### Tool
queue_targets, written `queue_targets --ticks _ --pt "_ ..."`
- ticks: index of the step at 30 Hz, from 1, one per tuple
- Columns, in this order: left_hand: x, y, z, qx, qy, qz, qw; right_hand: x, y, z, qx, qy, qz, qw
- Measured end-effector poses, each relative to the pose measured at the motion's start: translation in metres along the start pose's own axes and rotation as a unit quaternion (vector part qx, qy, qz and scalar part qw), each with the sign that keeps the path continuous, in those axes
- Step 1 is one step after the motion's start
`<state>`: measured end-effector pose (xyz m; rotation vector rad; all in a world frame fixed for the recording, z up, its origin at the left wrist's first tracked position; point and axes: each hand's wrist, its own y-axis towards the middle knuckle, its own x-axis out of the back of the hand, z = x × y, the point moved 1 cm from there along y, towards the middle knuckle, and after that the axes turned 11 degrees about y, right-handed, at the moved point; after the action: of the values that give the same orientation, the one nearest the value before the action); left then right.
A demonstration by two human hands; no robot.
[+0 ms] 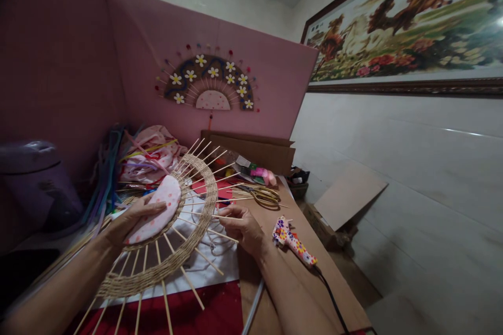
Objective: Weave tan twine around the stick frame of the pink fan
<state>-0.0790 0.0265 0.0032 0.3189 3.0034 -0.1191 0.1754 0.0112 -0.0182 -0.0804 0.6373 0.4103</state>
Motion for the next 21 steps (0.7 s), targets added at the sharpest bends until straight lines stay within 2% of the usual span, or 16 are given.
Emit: queue_targets --ticks 21 --pt "-0.0033 -0.0059 -0.0069 0.008 -0.012 -0.023 1.000 -0.0002 0.0005 0.0007 0.037 0.002 -0.002 0.999"
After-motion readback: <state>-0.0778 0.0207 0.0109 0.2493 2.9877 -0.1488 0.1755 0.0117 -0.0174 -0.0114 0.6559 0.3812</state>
